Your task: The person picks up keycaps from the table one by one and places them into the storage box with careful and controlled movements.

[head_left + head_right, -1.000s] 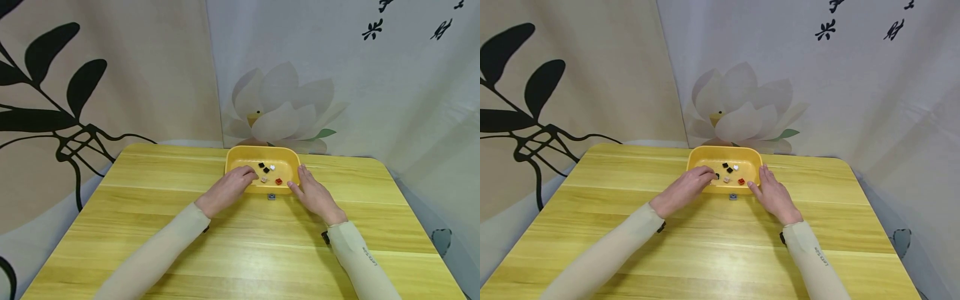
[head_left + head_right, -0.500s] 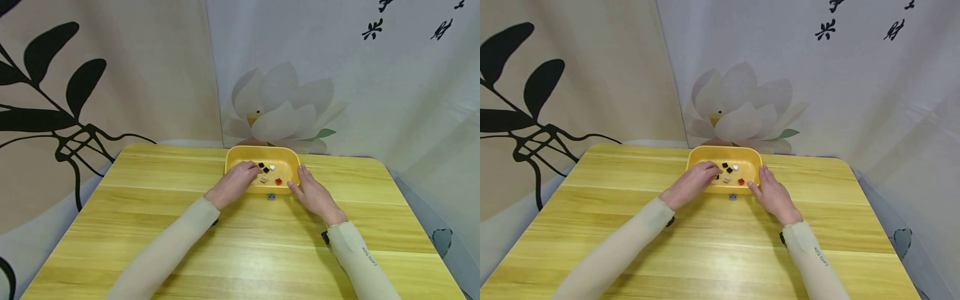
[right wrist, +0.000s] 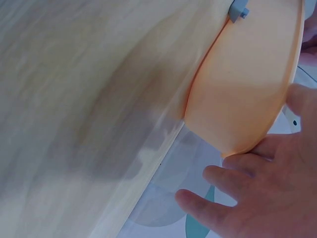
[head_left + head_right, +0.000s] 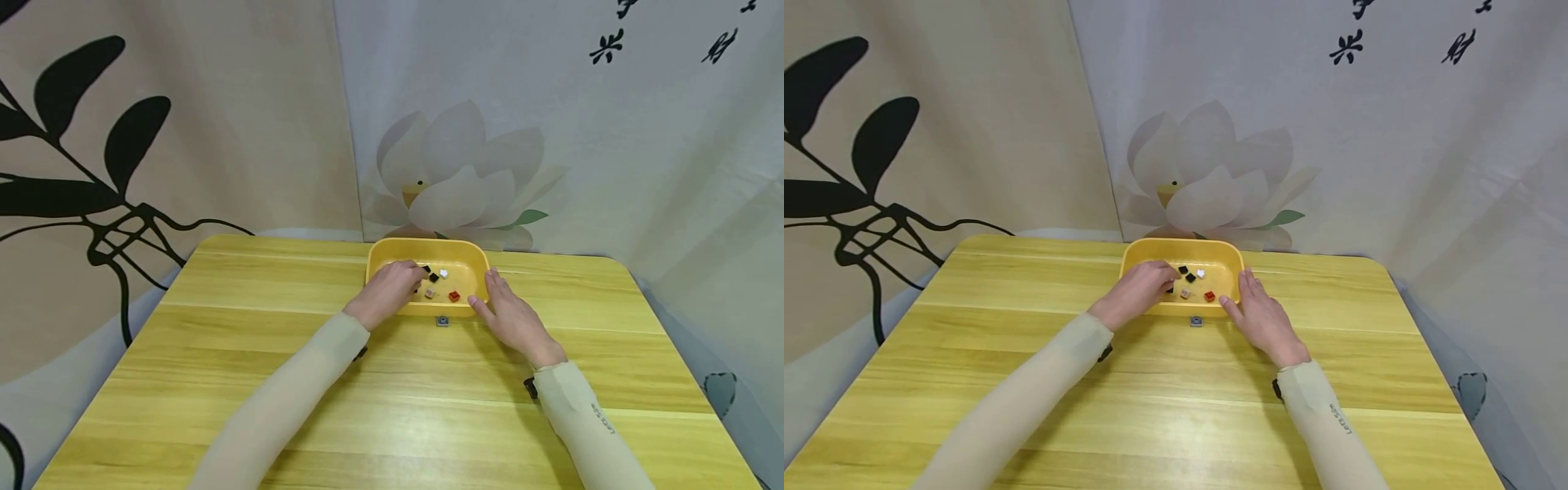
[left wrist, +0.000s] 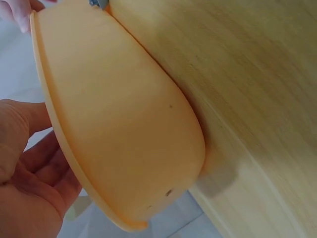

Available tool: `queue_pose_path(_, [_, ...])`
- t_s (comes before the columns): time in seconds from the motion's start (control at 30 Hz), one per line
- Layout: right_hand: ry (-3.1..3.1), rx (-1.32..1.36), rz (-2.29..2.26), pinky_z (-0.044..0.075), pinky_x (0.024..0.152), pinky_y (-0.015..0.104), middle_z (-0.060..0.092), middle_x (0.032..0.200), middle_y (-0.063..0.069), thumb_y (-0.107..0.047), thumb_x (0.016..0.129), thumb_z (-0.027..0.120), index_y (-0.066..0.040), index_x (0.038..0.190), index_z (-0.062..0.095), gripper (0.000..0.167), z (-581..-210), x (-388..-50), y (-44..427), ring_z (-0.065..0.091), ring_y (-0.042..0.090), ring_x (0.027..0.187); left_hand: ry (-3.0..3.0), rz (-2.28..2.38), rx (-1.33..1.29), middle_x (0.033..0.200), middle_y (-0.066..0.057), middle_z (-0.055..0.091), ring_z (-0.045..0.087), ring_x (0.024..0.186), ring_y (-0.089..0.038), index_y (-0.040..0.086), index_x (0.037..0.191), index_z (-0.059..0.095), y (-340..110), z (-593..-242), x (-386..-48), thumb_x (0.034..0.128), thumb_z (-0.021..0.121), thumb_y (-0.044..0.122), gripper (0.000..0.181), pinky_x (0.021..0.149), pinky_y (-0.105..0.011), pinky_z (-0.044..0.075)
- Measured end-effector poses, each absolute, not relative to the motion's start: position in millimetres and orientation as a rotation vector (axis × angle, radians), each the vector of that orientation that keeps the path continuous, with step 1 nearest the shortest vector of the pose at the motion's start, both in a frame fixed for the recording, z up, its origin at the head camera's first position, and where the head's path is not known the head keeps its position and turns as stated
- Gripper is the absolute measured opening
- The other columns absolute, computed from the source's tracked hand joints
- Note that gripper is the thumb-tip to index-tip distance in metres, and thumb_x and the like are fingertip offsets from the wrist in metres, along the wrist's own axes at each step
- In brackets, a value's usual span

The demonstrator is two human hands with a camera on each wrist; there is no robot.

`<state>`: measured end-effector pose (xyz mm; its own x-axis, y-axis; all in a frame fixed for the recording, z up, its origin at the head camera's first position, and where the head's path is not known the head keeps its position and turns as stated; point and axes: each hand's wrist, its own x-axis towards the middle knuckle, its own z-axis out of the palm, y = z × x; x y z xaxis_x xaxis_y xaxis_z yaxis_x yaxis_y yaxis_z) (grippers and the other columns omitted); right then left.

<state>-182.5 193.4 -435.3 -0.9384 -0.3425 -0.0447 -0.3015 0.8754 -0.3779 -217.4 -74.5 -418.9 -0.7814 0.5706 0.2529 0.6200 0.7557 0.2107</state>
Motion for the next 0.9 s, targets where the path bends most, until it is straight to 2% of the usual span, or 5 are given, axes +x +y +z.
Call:
queue_pose_path(0.17, [2.936,-0.500,-0.563,0.021,0.122,0.058,0.006,0.170,0.026,-0.057,0.110,0.033,0.009,0.161,0.011,0.087,-435,-183,193,0.015,0.043,0.155,-2.827,-0.419,-0.917,0.098,-0.006,0.073,0.068,0.084,-0.019,0.007,0.114,0.079,-71,-419,-220,0.0992,0.067,0.000,0.021,0.074,-0.033,0.057])
queue_pose_path(0.37, [2.942,-0.498,-0.563,0.022,0.121,0.058,0.007,0.170,0.026,-0.057,0.109,0.034,0.009,0.161,0.012,0.087,-436,-183,193,0.016,0.044,0.155,-2.850,-0.383,-0.902,0.100,-0.005,0.075,0.071,0.087,-0.018,0.010,0.111,0.080,-69,-421,-223,0.0991,0.068,0.002,0.019,0.076,-0.034,0.058])
queue_pose_path(0.63, [2.941,-0.499,-0.569,0.022,0.121,0.058,0.007,0.170,0.026,-0.054,0.110,0.036,0.009,0.161,0.012,0.085,-436,-183,193,0.016,0.044,0.155,-2.868,-0.333,-0.871,0.113,-0.005,0.076,0.072,0.103,-0.025,0.012,0.117,0.079,-71,-423,-222,0.0965,0.074,0.010,0.021,0.087,-0.039,0.058])
queue_pose_path(0.9, [2.933,-0.501,-0.575,0.021,0.122,0.058,0.006,0.170,0.025,-0.055,0.110,0.036,0.009,0.161,0.011,0.085,-436,-182,193,0.015,0.044,0.155,-2.806,-0.421,-0.742,0.136,-0.009,0.065,0.061,0.125,-0.030,0.011,0.130,0.072,-91,-421,-215,0.1012,0.070,0.024,0.032,0.103,-0.046,0.051])
